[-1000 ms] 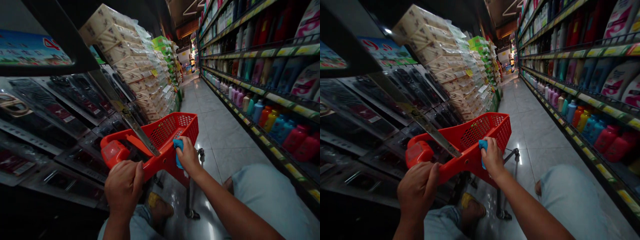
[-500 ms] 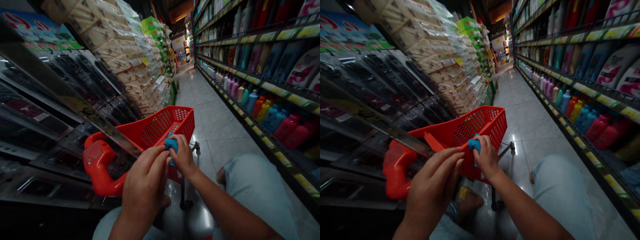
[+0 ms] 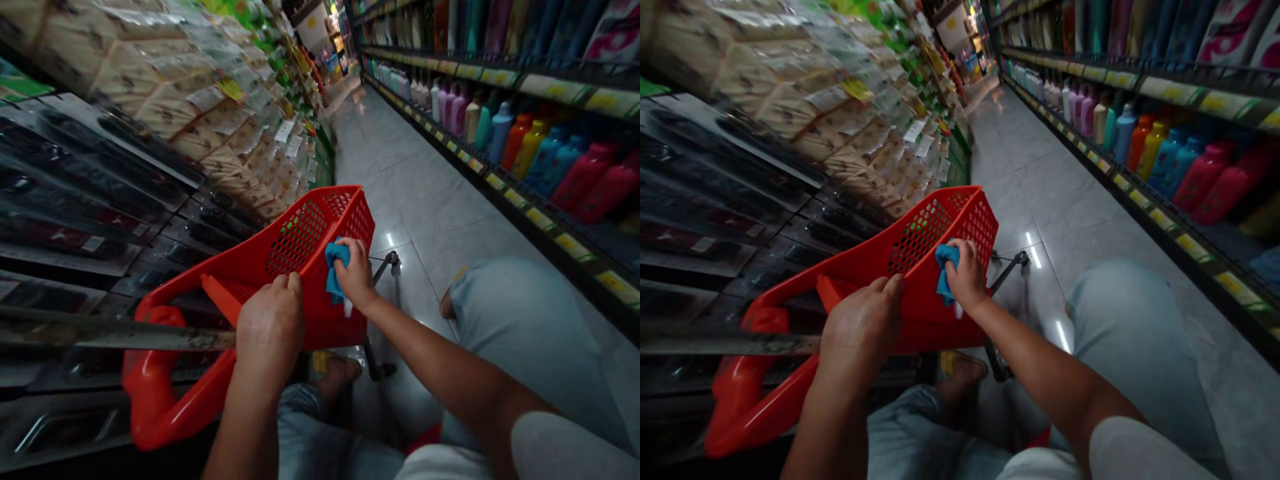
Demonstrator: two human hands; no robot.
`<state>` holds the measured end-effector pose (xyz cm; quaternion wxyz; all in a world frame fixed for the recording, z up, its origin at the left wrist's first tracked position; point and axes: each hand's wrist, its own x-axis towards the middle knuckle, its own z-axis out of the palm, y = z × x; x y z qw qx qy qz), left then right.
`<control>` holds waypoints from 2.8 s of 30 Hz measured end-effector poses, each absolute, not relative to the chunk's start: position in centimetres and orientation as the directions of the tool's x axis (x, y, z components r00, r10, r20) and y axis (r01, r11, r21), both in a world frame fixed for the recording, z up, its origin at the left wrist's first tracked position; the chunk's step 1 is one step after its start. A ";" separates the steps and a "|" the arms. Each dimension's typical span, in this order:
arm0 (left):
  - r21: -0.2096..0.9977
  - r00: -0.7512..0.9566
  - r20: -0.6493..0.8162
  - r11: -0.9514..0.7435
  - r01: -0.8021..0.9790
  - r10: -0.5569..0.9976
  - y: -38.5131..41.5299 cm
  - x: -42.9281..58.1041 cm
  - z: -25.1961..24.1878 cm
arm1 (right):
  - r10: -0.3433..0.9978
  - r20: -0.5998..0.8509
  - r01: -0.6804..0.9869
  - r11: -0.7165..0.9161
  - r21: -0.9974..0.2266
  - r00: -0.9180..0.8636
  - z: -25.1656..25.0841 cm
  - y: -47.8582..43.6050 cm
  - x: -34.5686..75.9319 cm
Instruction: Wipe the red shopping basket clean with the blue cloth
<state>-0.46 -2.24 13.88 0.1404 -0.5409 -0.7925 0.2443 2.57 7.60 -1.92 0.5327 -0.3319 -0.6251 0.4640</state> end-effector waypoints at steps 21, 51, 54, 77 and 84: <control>-0.600 -0.364 0.026 0.306 0.739 0.931 -1.4 1.3 13.5 | 0.958 0.031 -0.002 0.032 -0.999 -0.285 -13.2 -1.8 6.8; -0.558 -0.223 0.051 0.213 0.802 0.973 -2.5 2.5 13.1 | 0.998 0.062 0.006 0.062 -0.998 -0.019 -10.6 7.2 6.2; -0.551 -0.221 0.055 0.214 0.807 0.974 -2.7 2.6 13.1 | 0.954 0.296 -0.028 0.295 -0.955 -0.047 -8.3 7.8 6.2; -0.328 -0.330 0.194 0.378 0.866 0.924 -2.3 -2.7 13.4 | 0.935 0.138 -0.022 0.153 -0.988 0.326 -12.6 12.0 7.8; -0.250 -0.213 0.208 0.262 0.932 0.955 5.1 0.4 8.9 | 0.881 0.470 0.055 0.468 -0.882 0.052 -10.0 11.2 7.8</control>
